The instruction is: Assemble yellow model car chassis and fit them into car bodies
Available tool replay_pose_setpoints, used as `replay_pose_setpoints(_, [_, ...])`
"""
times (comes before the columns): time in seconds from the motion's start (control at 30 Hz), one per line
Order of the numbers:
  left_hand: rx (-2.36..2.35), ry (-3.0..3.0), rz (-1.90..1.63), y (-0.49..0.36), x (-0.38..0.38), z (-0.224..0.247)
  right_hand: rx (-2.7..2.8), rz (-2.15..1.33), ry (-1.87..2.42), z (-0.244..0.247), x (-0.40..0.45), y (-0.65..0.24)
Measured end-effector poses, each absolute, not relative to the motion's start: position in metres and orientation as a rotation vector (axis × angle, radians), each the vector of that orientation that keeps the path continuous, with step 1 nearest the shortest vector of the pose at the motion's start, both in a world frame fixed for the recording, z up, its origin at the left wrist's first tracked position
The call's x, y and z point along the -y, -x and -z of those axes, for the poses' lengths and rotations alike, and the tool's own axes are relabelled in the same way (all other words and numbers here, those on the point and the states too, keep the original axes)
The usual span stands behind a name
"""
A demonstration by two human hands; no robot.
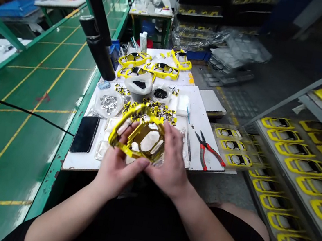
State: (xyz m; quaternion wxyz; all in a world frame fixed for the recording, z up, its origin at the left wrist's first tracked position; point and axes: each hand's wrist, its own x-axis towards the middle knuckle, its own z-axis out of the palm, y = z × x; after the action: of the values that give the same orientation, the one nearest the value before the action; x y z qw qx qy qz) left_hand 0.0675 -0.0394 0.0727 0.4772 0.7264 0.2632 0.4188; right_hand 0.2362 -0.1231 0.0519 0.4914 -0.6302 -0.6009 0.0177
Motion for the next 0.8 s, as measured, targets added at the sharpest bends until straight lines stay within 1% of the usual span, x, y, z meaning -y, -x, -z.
replay_pose_setpoints(0.17, [-0.626,-1.823,-0.925,-0.09,0.034,-0.087,1.371,-0.028,1.415,-0.033,0.142,-0.225])
replay_pose_setpoints(0.33, [-0.171,-1.823,-0.892,-0.093,0.025,-0.087,1.317,-0.026,1.382,-0.031,0.157,-0.238])
replay_pose_setpoints(0.4, [-0.089,-1.842,-0.914,-0.095,0.027,-0.089,1.334,-0.015,1.385,-0.03,0.159,-0.241])
replay_pose_setpoints(0.6, [0.008,-1.907,-0.977,-0.099,0.033,-0.092,1.367,0.012,1.336,-0.027,0.152,-0.251])
replay_pose_setpoints(0.7, [-0.063,-1.959,-1.018,-0.1,0.032,-0.089,1.368,0.02,1.298,-0.022,0.145,-0.255])
replay_pose_setpoints(0.8, [-0.155,-1.992,-0.984,-0.097,0.032,-0.083,1.372,0.024,1.277,-0.014,0.141,-0.257])
